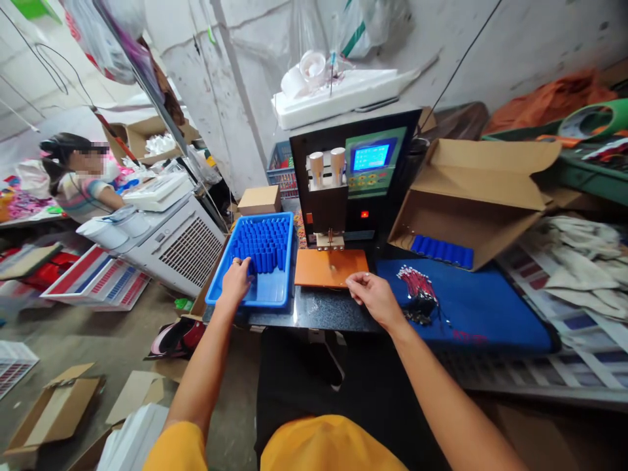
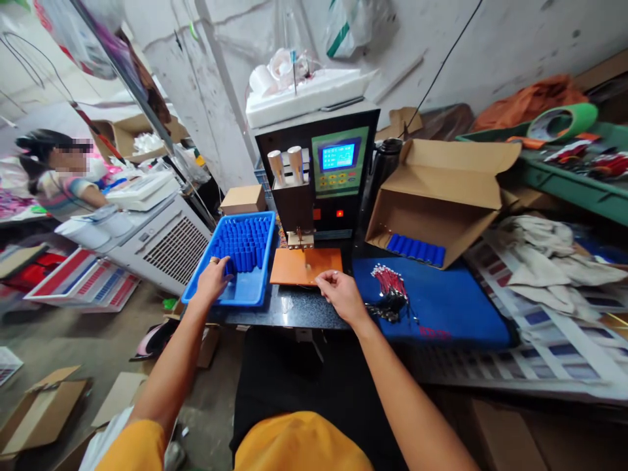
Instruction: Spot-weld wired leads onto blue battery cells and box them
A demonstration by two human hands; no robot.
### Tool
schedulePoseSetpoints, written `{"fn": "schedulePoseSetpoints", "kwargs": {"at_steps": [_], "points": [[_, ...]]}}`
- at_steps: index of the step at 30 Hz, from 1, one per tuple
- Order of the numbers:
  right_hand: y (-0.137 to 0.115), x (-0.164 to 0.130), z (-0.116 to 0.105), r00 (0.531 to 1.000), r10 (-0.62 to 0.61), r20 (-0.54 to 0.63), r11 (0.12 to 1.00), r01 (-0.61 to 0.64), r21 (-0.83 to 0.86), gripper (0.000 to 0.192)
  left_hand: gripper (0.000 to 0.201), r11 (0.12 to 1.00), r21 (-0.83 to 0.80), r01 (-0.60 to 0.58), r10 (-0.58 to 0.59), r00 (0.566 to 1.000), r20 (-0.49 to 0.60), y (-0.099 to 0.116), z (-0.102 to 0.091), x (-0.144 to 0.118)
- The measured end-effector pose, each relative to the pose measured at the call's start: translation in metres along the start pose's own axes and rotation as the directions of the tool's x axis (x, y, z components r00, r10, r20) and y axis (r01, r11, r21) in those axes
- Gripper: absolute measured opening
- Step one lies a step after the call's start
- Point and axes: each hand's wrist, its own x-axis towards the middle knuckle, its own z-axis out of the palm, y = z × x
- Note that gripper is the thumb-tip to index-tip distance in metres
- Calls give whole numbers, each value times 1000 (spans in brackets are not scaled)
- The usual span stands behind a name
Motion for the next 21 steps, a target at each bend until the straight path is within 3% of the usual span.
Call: {"fn": "schedulePoseSetpoints", "kwargs": {"at_steps": [3,7,11,16,21], "points": [[3,0,2,1000,3,4,1000,-3,15,46,39,1000,-19,11,-12,1000,-9,-2,4,-3],[6,1,-1,999,-1,-38,999,3,35,45,22,962,-272,30,-55,995,-86,-6,9,-11],[7,4,-6,997,-46,-64,999,47,18,41,26,763,-646,17,-153,976,-155,4,8,-15],[5,8,-4,989,-102,-105,994,105,27,37,52,455,-883,-113,-94,980,-174,66,13,-13],[7,11,-4,987,-70,-147,992,84,92,36,50,348,-931,-109,57,994,-95,141,36,-6]]}}
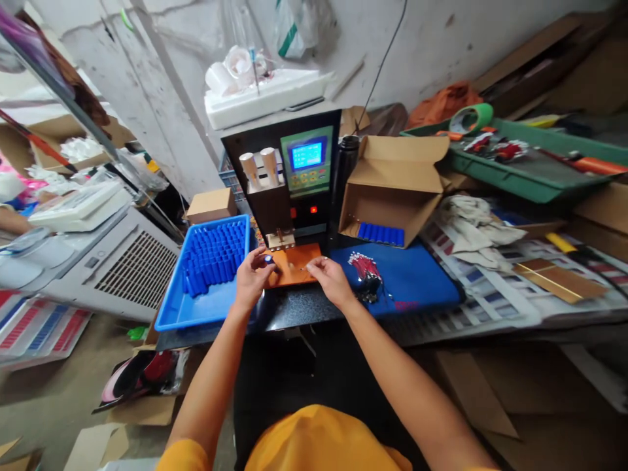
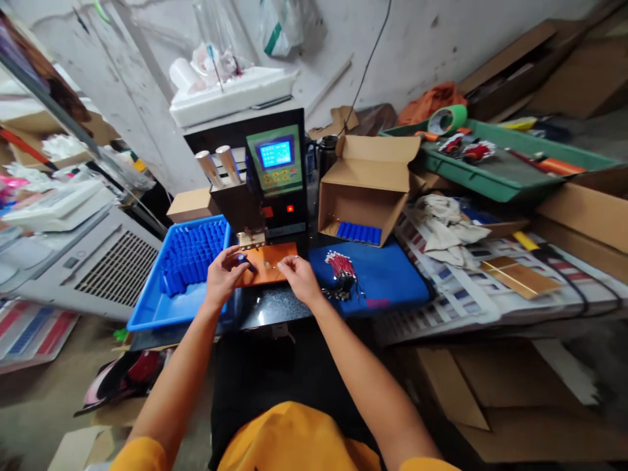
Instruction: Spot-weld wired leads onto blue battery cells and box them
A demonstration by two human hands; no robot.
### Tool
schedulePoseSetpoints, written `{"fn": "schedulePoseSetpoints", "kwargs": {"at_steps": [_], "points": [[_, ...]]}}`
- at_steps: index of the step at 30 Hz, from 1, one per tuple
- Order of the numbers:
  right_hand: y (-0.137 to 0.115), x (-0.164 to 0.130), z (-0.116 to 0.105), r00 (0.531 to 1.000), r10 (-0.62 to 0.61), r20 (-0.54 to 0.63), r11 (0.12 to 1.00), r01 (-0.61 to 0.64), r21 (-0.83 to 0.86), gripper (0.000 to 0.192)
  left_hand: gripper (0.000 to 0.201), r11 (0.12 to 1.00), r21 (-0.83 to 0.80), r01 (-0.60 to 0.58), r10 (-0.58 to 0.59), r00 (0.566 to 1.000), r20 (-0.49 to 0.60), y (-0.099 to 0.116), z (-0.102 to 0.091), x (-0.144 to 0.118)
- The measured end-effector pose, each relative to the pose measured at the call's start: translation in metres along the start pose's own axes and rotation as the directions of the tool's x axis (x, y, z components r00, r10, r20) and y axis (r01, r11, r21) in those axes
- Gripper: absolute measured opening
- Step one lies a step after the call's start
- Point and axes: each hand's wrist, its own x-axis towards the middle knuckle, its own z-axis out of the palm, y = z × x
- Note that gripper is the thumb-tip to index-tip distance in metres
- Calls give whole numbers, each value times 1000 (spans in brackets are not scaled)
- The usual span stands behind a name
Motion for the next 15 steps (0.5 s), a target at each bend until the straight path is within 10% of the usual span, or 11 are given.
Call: {"fn": "schedulePoseSetpoints", "kwargs": {"at_steps": [15], "points": [[12,30,18,997,15,-72,995,-7,98,24,36,997,3,76,-76,989,128,-4,41,-7]]}}
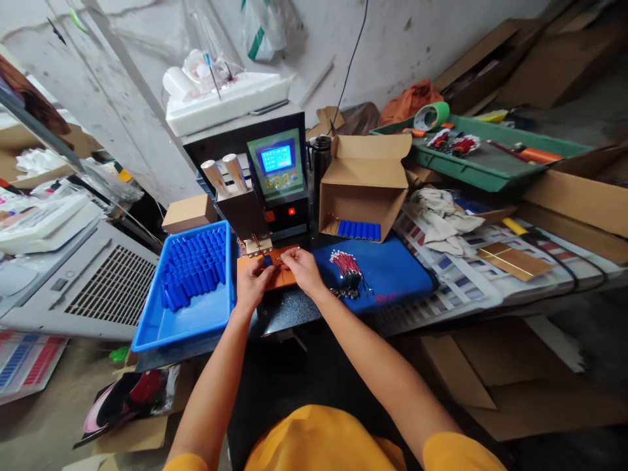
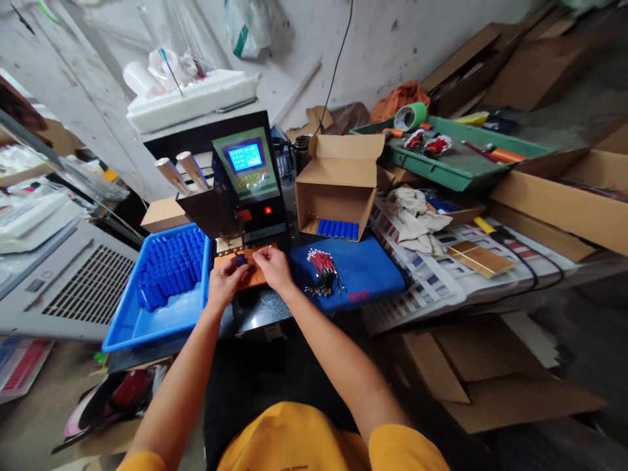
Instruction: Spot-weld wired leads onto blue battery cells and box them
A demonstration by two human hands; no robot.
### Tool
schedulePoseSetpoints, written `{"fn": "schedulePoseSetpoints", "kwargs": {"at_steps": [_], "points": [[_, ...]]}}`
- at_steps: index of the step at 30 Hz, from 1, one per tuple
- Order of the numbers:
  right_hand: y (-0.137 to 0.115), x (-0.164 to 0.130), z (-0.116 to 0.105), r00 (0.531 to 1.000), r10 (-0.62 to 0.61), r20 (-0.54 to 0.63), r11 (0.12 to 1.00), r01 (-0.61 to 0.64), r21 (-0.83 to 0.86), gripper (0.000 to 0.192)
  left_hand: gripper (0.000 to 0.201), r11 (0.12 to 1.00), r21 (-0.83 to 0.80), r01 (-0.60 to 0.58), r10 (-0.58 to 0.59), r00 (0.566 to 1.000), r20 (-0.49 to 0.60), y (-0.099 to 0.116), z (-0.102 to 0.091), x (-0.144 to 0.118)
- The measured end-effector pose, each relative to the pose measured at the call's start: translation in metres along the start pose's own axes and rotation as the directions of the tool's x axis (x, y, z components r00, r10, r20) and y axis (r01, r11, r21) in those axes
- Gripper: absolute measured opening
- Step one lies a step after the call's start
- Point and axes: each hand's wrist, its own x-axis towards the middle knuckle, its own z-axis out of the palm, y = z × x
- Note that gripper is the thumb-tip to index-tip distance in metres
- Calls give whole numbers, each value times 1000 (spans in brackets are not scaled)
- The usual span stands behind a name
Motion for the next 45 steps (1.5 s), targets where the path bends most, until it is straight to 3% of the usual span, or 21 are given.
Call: {"fn": "schedulePoseSetpoints", "kwargs": {"at_steps": [10,25,32,45], "points": [[2,9,16,999,-5,46,1000,4,5,16,32,999,2,-49,49,998,-30,-1,3,-6],[4,10,19,994,-102,44,963,110,-245,10,33,997,36,-68,70,996,-49,-10,4,-3],[11,11,19,995,-97,21,927,98,-361,10,33,996,30,-84,86,994,-67,-10,4,-3],[13,11,17,992,-117,48,926,126,-355,11,30,994,32,-106,108,992,-69,-9,5,-4]]}}
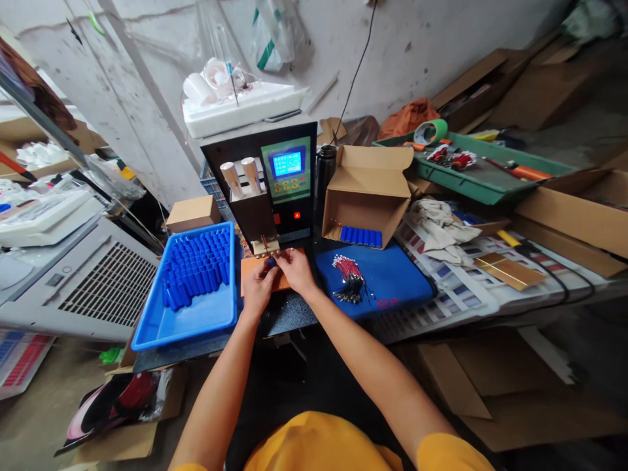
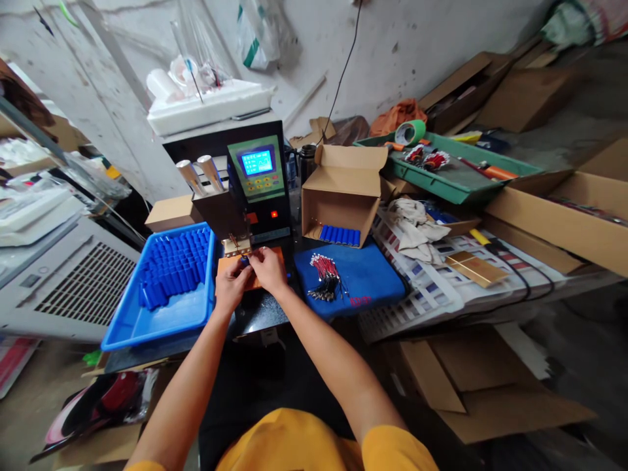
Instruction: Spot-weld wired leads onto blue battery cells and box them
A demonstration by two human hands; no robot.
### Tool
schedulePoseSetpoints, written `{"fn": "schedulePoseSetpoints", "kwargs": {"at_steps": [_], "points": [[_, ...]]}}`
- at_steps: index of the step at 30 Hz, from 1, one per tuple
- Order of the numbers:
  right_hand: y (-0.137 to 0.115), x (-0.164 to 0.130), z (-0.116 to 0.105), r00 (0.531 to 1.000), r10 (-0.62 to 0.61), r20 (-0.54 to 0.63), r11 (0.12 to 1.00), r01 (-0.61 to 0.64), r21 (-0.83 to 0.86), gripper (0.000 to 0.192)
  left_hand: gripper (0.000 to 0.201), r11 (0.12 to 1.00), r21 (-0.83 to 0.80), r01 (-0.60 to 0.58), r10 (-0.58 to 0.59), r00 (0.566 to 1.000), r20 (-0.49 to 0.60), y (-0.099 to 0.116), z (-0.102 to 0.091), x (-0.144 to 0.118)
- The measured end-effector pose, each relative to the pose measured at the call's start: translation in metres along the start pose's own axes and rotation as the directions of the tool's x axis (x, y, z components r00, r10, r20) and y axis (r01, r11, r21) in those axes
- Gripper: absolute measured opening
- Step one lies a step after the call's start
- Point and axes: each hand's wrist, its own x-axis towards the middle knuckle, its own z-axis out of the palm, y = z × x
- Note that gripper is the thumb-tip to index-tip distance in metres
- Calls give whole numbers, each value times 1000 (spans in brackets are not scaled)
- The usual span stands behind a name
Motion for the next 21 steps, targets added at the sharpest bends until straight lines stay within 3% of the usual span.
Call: {"fn": "schedulePoseSetpoints", "kwargs": {"at_steps": [13,21], "points": [[-3,-3,-6,998,-13,60,993,6,118,15,32,1000,17,24,-24,1000,4,2,1,0],[-9,-12,-21,986,19,163,997,-7,-73,25,31,1000,-6,14,-14,1000,12,-2,1,-1]]}}
